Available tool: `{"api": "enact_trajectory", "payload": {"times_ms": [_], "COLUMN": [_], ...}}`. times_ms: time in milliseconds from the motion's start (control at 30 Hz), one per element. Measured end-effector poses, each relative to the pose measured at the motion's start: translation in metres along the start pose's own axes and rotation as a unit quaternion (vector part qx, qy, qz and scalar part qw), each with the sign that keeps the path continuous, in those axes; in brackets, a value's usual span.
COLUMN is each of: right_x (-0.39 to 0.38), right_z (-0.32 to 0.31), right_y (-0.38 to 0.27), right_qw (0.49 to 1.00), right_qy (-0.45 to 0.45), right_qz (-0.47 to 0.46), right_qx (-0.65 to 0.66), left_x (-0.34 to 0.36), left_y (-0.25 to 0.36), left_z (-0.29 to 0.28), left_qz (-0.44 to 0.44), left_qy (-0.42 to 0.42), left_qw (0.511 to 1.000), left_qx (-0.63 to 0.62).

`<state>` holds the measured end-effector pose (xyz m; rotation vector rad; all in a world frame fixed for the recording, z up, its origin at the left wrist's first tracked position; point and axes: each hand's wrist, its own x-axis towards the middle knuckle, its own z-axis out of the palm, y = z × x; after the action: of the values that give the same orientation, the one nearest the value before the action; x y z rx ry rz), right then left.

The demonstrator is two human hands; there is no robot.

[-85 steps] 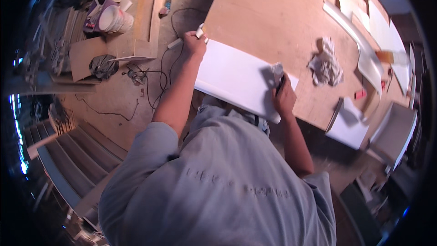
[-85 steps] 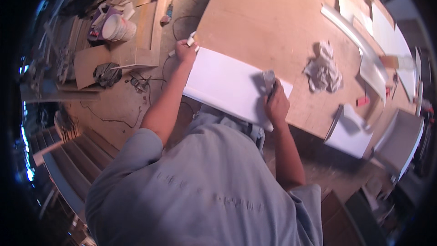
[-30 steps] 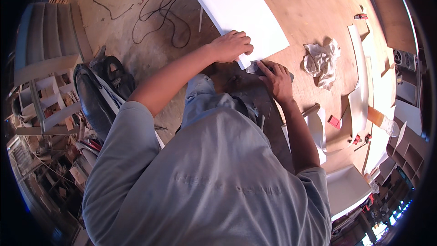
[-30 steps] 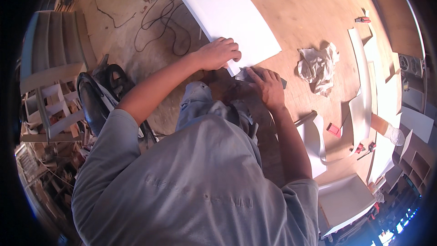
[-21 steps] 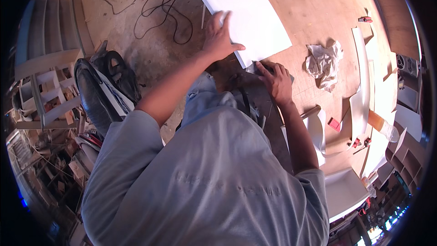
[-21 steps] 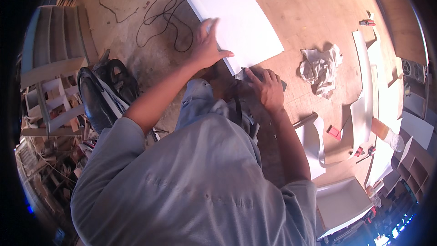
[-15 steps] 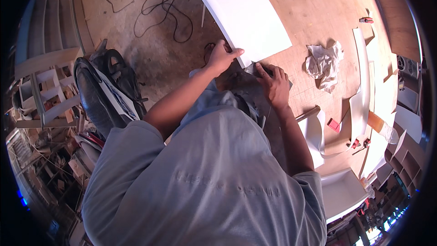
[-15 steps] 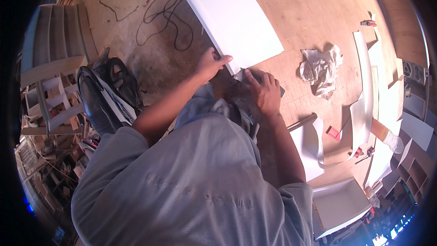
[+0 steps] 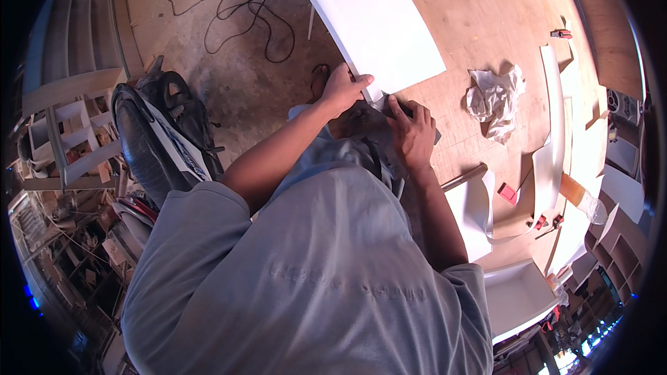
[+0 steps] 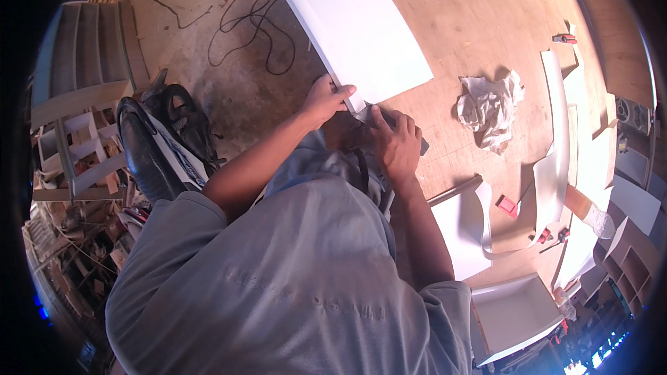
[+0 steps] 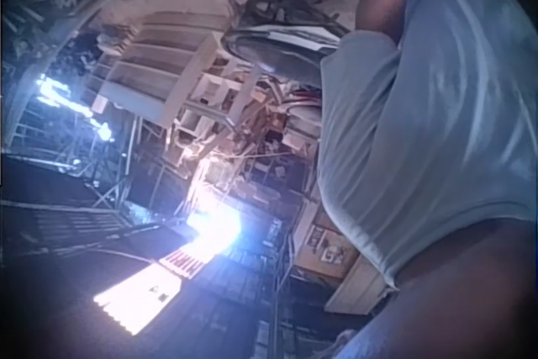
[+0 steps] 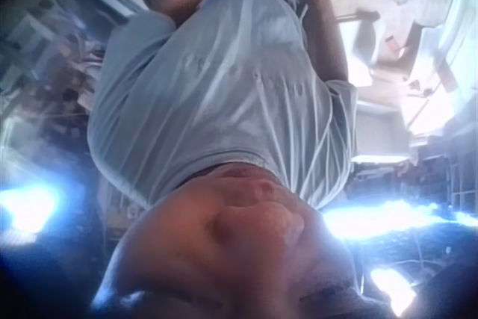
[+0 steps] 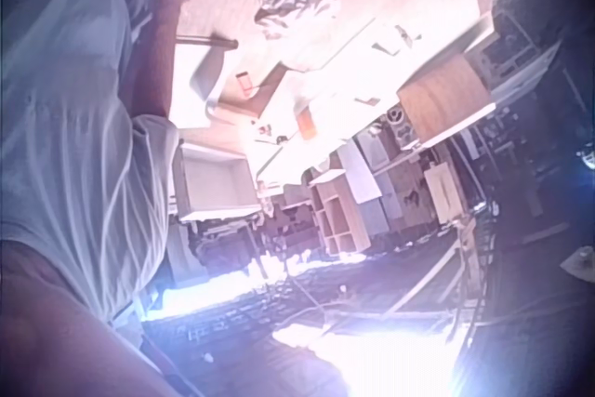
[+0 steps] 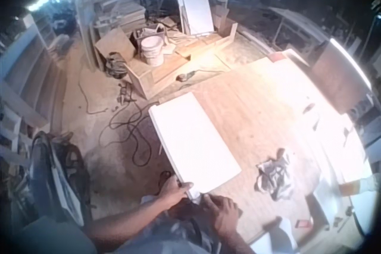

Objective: The person trims the excess white laminate from the edge of a wood panel using a utility knife and then smooths the trimmed edge with a sanding block.

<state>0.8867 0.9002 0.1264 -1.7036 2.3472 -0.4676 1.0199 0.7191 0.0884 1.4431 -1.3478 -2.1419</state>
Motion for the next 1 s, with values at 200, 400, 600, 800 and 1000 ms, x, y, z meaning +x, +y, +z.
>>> {"api": "enact_trajectory", "payload": {"times_ms": [200, 400, 600, 800, 1000], "right_x": [0.003, 0.0, 0.005, 0.024, 0.039], "right_z": [0.005, 0.004, 0.003, 0.004, 0.007], "right_y": [-0.01, -0.016, -0.022, -0.035, -0.041], "right_qw": [0.999, 0.999, 1.0, 0.999, 0.997], "right_qy": [0.001, -0.006, 0.015, 0.005, 0.002], "right_qz": [0.033, 0.032, 0.013, 0.032, 0.026], "right_qx": [-0.008, -0.003, 0.007, -0.015, -0.071], "left_x": [0.013, 0.049, 0.047, 0.054, 0.046], "left_y": [-0.001, 0.016, 0.01, -0.004, 0.001], "left_z": [-0.015, -0.033, -0.028, -0.03, -0.029], "left_qz": [-0.052, -0.014, -0.024, -0.042, -0.041], "left_qy": [-0.023, 0.068, 0.022, -0.007, -0.029], "left_qw": [0.991, 0.986, 0.98, 0.973, 0.964], "left_qx": [-0.123, -0.154, -0.197, -0.228, -0.261]}}
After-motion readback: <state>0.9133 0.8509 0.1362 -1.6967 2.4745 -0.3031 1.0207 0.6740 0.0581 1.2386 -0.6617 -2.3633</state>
